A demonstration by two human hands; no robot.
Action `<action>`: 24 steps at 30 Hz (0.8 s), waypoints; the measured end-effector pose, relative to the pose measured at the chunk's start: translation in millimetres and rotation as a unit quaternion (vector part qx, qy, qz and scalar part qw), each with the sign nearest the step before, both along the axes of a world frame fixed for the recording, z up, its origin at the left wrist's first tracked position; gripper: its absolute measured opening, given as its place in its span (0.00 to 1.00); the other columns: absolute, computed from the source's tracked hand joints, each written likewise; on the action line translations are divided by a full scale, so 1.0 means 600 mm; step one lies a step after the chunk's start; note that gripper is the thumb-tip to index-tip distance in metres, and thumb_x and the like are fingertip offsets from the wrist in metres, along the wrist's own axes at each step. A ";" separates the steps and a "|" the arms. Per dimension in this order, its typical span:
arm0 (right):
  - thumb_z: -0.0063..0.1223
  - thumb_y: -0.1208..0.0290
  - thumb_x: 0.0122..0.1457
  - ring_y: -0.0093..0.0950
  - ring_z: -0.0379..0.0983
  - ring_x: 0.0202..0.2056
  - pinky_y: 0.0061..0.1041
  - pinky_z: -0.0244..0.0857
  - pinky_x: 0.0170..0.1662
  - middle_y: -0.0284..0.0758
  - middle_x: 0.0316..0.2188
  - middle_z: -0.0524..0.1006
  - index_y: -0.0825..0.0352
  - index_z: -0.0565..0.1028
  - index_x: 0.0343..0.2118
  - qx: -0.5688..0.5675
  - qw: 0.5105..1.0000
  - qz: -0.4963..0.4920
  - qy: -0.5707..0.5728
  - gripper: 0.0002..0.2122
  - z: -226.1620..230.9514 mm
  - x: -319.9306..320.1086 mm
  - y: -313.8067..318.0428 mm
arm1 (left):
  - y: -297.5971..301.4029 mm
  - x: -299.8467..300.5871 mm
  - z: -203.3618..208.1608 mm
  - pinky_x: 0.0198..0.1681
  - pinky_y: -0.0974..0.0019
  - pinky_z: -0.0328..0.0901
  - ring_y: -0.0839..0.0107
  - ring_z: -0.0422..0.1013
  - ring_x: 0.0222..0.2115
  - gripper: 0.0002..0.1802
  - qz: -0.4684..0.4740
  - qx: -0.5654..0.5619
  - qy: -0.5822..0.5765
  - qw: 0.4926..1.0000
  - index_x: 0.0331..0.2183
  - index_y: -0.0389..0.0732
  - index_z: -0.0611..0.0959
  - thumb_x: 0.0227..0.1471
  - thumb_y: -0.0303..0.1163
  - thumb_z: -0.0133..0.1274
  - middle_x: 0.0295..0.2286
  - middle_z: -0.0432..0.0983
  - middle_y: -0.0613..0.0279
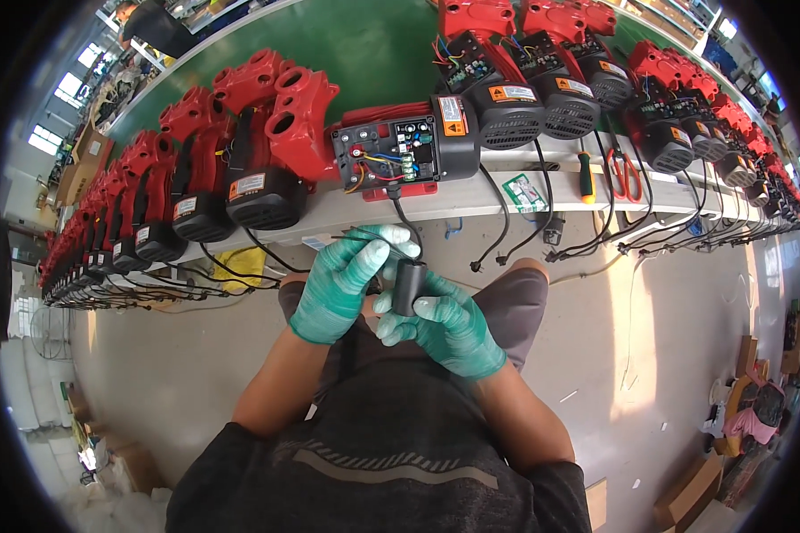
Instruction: The person uses a screwdriver to tighten screws inside the electrical box of a pump, manipulates wires by hand, and then places a black cover over the electrical compartment.
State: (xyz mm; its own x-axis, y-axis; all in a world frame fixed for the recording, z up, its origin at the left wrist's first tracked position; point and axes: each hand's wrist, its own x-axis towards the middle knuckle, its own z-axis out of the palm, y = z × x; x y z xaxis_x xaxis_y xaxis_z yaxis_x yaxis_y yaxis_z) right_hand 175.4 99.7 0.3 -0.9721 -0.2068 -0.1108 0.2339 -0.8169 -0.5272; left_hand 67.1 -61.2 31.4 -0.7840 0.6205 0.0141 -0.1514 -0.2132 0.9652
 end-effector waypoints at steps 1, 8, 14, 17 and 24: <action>0.59 0.66 0.62 0.34 0.82 0.40 0.35 0.76 0.48 0.42 0.46 0.81 0.75 0.69 0.61 -0.023 1.000 0.013 0.005 0.27 -0.005 -0.001 0.000 | 0.001 -0.001 -0.001 0.38 0.73 0.70 0.80 0.71 0.31 0.19 0.004 -0.036 0.030 0.999 0.51 0.35 0.84 0.69 0.40 0.51 0.41 0.84 0.60; 0.58 0.66 0.65 0.30 0.80 0.43 0.30 0.74 0.50 0.38 0.46 0.80 0.73 0.71 0.59 0.111 0.994 0.015 -0.002 0.22 -0.010 -0.012 0.004 | 0.009 0.002 -0.014 0.35 0.72 0.71 0.81 0.74 0.30 0.11 0.081 -0.053 0.044 0.994 0.42 0.35 0.84 0.67 0.33 0.55 0.31 0.80 0.66; 0.61 0.67 0.67 0.18 0.74 0.39 0.23 0.70 0.45 0.29 0.39 0.79 0.69 0.76 0.53 0.489 0.855 -0.162 0.056 0.16 0.054 -0.066 0.039 | -0.001 0.004 -0.029 0.26 0.71 0.67 0.81 0.71 0.23 0.09 0.069 -0.147 0.083 0.983 0.39 0.37 0.84 0.64 0.32 0.57 0.26 0.77 0.67; 0.63 0.68 0.66 0.18 0.75 0.36 0.24 0.71 0.43 0.30 0.36 0.80 0.69 0.78 0.50 0.529 0.830 -0.129 0.121 0.14 0.067 -0.092 0.038 | -0.005 -0.002 -0.032 0.29 0.67 0.67 0.78 0.69 0.23 0.09 0.052 -0.196 0.161 0.966 0.39 0.37 0.85 0.62 0.33 0.59 0.24 0.75 0.66; 0.61 0.71 0.66 0.21 0.77 0.31 0.23 0.73 0.39 0.35 0.31 0.82 0.72 0.80 0.45 0.481 0.871 -0.047 0.090 0.10 0.082 -0.091 0.050 | -0.023 -0.006 -0.038 0.31 0.71 0.69 0.78 0.75 0.28 0.10 0.048 -0.089 0.109 0.989 0.36 0.38 0.82 0.64 0.36 0.58 0.29 0.79 0.65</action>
